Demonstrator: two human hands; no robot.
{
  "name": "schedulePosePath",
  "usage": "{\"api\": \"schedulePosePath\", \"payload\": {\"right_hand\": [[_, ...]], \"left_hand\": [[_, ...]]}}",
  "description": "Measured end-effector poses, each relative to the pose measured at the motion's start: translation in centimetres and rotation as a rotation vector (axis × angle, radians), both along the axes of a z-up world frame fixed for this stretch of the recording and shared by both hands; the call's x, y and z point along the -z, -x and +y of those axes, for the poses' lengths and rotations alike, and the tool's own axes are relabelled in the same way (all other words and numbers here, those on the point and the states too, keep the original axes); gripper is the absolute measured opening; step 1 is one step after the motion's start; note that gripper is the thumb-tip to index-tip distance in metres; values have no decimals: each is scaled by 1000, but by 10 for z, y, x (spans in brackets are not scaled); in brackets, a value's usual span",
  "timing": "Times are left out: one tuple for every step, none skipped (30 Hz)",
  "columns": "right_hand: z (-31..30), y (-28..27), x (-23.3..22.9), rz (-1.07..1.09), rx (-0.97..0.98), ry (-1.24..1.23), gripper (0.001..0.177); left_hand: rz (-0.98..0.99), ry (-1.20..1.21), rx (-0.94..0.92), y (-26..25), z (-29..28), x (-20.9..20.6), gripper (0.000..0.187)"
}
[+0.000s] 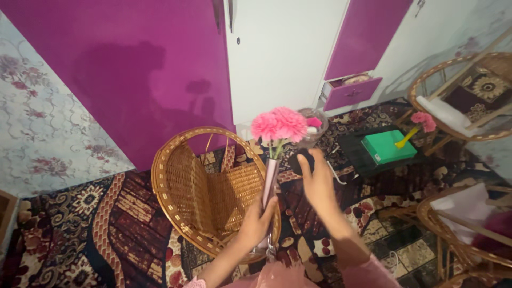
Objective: The person places a flower into a vase, handles a green folder, moves a wicker chair, and adjusts wooden poles and pillows on a bed.
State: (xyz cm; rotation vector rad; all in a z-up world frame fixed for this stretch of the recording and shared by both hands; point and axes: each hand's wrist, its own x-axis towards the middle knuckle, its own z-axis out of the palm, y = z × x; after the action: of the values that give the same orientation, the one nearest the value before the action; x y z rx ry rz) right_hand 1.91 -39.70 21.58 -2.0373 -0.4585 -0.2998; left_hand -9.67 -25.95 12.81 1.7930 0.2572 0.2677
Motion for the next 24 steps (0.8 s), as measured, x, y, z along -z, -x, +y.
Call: {"api": "schedulePosePath", "payload": {"right_hand": [[2,11,3,-133,27,43,33],[5,21,4,-267,53,86,31],[7,36,7,-296,-68,121,34],[8,52,8,-324,-190,157,39],[9,63,8,-307,-279,164,43],[9,73,9,-289,-369,171,46],[9,79,10,-274,-459,175,51],[7,82,11,-279,-454,200,50],[5,86,13,-281,-449,223,49],[3,87,14,-284,-445,247,49],[1,85,14,-225,-399,276,44],[-1,78,12,-167,-352,305,41],[-3,71,9,-106,-303,333,40],[-3,62,5,-158,-275,276,42],[-3,51,-1,-210,-247,222,43],[-3,45,-7,-261,-219,168,45],[-1,43,-11,-240,-220,130,45],[2,42,-14,-219,-220,93,45],[5,45,-17,-198,-223,56,45],[6,53,-17,-186,-268,73,46],[5,63,-16,-176,-313,90,48],[4,71,-15,-165,-359,107,50],[2,79,-12,-192,-387,124,50],[1,87,-9,-219,-415,140,51]], "left_hand": [[22,-21,-39,-1,0,1,45],[1,-68,-47,-4,0,3,44],[-17,-114,-55,-6,1,5,43],[-35,-160,-63,-7,1,8,42],[-100,-148,-59,-8,2,10,46],[-166,-136,-55,-10,3,11,51],[-234,-127,-53,-12,5,10,56],[-245,-163,-42,-12,4,9,50],[-251,-199,-32,-10,3,7,44],[-258,-235,-22,-8,2,4,38],[-133,-245,-32,-7,-1,1,42],[-7,-253,-41,-5,-8,-3,46],[120,-262,-47,-2,-14,-6,51],[35,-262,-47,1,-18,-9,50],[-48,-259,-46,3,-22,-10,50],[-131,-255,-45,7,-25,-11,49],[-109,-238,-31,8,-26,-12,47],[-86,-222,-16,7,-26,-13,45],[-63,-205,-3,6,-26,-13,42],[-53,-179,-17,3,-23,-13,46],[-46,-154,-31,-2,-19,-13,50],[-38,-128,-46,-3,-16,-12,54],[-138,-218,-24,-2,-11,-9,52],[-238,-307,-2,-3,-4,-8,51]]}}
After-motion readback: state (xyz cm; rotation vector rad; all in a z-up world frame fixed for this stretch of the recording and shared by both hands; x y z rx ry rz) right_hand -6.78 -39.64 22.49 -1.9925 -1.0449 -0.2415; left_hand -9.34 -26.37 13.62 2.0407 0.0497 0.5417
